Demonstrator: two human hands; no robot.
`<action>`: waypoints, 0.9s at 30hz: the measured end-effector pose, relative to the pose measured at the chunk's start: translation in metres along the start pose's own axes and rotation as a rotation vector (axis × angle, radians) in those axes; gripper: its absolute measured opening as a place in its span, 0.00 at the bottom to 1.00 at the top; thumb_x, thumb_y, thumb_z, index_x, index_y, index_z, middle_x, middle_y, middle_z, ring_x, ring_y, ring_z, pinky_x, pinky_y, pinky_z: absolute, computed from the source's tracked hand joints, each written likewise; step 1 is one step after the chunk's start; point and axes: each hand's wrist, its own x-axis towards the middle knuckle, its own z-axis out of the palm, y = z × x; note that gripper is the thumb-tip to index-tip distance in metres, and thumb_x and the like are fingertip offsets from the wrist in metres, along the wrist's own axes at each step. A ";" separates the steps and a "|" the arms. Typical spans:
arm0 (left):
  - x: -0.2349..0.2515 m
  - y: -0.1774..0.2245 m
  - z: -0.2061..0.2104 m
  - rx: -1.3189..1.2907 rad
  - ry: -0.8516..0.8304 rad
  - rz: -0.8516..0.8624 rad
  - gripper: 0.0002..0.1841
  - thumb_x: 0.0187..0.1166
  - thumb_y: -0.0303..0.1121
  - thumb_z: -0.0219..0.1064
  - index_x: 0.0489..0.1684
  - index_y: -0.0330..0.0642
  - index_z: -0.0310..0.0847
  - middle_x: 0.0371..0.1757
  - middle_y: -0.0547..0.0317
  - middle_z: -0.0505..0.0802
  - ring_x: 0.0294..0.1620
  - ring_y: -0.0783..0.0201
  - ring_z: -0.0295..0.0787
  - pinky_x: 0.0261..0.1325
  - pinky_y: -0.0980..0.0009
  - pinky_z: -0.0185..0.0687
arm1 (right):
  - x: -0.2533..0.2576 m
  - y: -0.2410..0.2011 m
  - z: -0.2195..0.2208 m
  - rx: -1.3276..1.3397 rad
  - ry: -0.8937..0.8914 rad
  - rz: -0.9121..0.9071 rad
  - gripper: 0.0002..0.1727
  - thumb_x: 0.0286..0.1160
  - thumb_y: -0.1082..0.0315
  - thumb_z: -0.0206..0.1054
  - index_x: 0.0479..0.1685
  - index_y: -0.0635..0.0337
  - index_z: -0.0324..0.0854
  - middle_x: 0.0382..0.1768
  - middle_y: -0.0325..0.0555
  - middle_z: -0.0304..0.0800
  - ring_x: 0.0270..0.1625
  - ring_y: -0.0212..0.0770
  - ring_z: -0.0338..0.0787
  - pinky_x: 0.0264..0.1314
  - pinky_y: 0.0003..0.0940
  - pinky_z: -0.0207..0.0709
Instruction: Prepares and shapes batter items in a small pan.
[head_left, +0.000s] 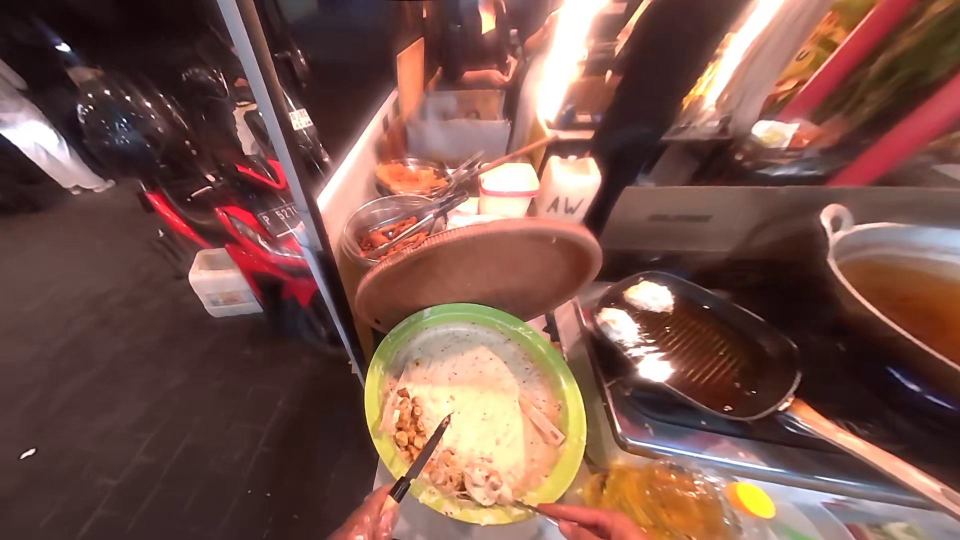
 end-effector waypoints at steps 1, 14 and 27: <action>0.000 -0.002 -0.001 -0.007 0.013 0.004 0.26 0.93 0.47 0.47 0.80 0.44 0.75 0.62 0.45 0.92 0.62 0.49 0.91 0.69 0.43 0.81 | -0.001 -0.003 -0.004 0.013 0.004 -0.006 0.18 0.87 0.64 0.62 0.69 0.54 0.87 0.50 0.44 0.95 0.37 0.29 0.85 0.45 0.32 0.80; -0.004 -0.001 -0.008 -0.031 0.108 -0.013 0.25 0.92 0.49 0.49 0.79 0.47 0.77 0.62 0.51 0.93 0.62 0.55 0.92 0.70 0.49 0.83 | 0.059 -0.013 0.010 -1.003 0.231 -0.329 0.21 0.89 0.51 0.51 0.73 0.24 0.84 0.43 0.42 0.97 0.44 0.50 0.96 0.43 0.60 0.86; -0.008 -0.008 -0.005 -0.049 0.139 -0.072 0.24 0.92 0.47 0.49 0.79 0.47 0.77 0.63 0.51 0.93 0.63 0.56 0.91 0.71 0.49 0.82 | 0.022 -0.019 0.034 -1.028 0.139 -0.347 0.24 0.88 0.59 0.52 0.76 0.28 0.83 0.36 0.48 0.95 0.36 0.55 0.95 0.34 0.59 0.85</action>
